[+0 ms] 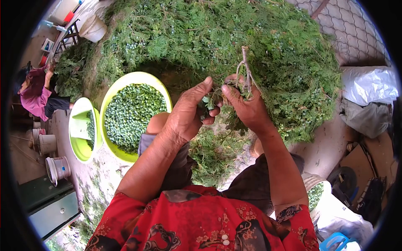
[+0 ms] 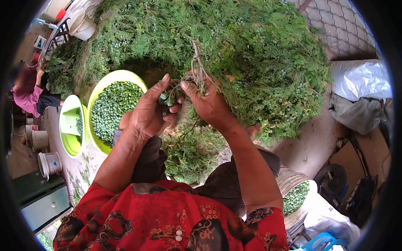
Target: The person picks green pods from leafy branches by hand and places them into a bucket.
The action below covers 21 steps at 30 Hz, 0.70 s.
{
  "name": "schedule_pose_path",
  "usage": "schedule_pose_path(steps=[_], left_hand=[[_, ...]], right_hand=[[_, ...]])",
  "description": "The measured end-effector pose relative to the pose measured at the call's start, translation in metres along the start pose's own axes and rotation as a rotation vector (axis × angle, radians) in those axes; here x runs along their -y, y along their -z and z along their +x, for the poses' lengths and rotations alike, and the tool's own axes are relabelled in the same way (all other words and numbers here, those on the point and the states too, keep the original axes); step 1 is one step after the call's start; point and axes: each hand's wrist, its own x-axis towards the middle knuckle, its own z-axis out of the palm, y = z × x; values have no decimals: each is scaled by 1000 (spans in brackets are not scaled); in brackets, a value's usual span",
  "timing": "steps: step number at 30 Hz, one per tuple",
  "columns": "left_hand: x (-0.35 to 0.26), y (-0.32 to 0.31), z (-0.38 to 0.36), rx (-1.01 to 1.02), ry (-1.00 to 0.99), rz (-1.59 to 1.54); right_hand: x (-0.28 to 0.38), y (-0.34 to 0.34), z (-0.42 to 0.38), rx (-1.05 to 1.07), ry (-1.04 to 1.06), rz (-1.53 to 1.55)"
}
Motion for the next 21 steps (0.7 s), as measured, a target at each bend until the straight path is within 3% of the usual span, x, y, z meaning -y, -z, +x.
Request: schedule_pose_path(steps=[6, 14, 21], left_hand=[[6, 6, 8, 107, -94, 160], [9, 3, 11, 104, -291, 218], [7, -2, 7, 128, -347, 344]], right_hand=[[-1, 2, -1, 25, 103, -128], [19, 5, 2, 115, -121, 116], [17, 10, 4, 138, -125, 115]])
